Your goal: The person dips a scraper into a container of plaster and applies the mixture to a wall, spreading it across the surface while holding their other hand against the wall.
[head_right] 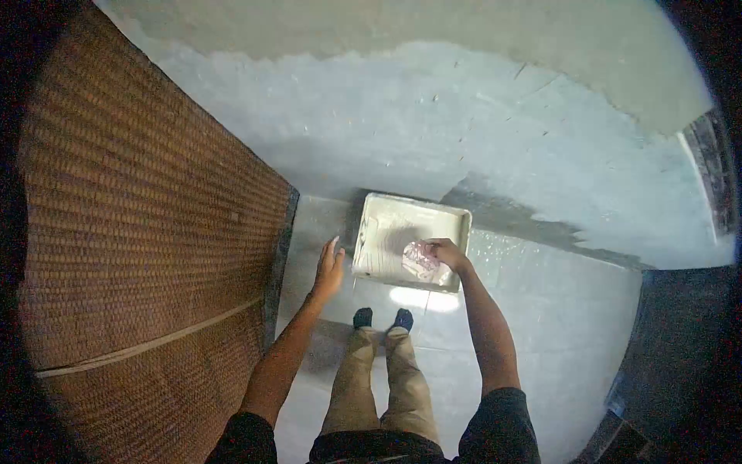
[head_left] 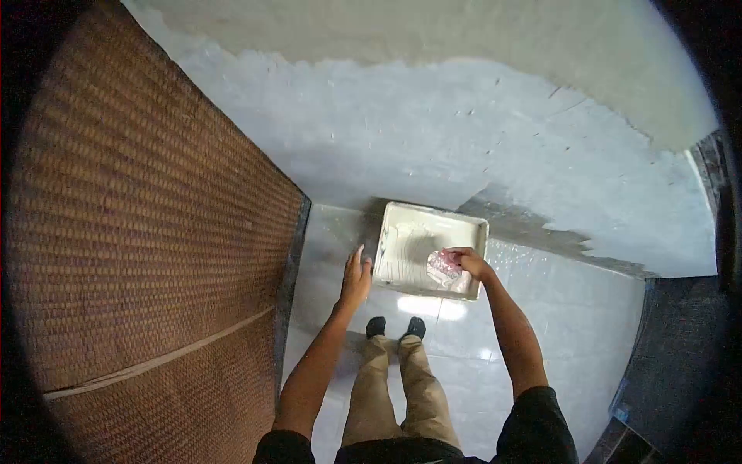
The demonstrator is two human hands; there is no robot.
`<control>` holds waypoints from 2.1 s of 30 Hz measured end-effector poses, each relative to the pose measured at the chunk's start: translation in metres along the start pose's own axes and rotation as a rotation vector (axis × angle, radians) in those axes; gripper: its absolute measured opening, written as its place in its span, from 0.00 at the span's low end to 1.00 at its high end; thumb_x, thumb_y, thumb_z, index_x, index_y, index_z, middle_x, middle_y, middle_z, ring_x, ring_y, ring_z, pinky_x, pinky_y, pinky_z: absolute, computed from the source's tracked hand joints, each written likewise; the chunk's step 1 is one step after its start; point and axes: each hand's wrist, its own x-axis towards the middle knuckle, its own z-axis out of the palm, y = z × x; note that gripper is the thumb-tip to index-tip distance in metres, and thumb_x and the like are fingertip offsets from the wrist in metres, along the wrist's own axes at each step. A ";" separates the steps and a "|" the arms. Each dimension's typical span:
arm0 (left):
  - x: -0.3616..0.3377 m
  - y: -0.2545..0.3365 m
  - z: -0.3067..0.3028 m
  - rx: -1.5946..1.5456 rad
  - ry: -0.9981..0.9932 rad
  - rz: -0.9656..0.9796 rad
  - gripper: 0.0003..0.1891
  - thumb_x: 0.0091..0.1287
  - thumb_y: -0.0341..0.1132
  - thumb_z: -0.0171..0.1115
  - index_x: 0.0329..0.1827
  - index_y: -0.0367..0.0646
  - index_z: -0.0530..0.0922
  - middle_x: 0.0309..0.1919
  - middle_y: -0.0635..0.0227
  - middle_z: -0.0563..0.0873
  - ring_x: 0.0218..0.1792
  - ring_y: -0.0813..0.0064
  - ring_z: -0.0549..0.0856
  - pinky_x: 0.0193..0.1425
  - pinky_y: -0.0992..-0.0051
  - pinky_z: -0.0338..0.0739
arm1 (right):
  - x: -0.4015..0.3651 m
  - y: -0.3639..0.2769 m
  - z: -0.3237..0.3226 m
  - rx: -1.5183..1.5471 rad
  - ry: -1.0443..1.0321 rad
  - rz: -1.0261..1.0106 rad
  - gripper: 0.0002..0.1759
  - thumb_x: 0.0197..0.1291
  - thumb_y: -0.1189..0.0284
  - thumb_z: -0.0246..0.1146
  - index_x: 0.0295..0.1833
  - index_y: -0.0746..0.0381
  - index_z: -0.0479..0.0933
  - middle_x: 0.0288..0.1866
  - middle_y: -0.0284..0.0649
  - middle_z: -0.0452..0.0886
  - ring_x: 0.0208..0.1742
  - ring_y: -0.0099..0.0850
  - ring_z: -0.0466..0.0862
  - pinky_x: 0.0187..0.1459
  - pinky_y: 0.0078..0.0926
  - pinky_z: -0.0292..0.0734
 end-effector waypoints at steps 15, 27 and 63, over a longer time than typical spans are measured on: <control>0.053 0.306 -0.109 -0.120 0.095 0.781 0.24 0.77 0.37 0.50 0.72 0.38 0.66 0.68 0.50 0.72 0.71 0.51 0.70 0.75 0.60 0.62 | -0.226 -0.255 -0.060 0.853 0.169 -0.553 0.22 0.71 0.74 0.60 0.67 0.64 0.67 0.55 0.38 0.83 0.55 0.28 0.84 0.58 0.28 0.80; 0.045 0.522 -0.201 -0.084 0.310 1.226 0.26 0.75 0.36 0.51 0.74 0.36 0.64 0.72 0.51 0.69 0.74 0.53 0.66 0.77 0.59 0.61 | -0.348 -0.422 -0.110 0.770 0.414 -0.903 0.14 0.70 0.67 0.63 0.59 0.55 0.78 0.50 0.25 0.84 0.48 0.18 0.82 0.52 0.20 0.76; 0.105 0.822 -0.425 0.011 0.873 1.868 0.28 0.74 0.46 0.51 0.71 0.37 0.66 0.69 0.52 0.72 0.72 0.54 0.69 0.79 0.55 0.57 | -0.449 -0.833 -0.191 -1.639 1.964 -0.976 0.06 0.58 0.80 0.65 0.42 0.67 0.80 0.31 0.52 0.86 0.31 0.45 0.88 0.33 0.39 0.84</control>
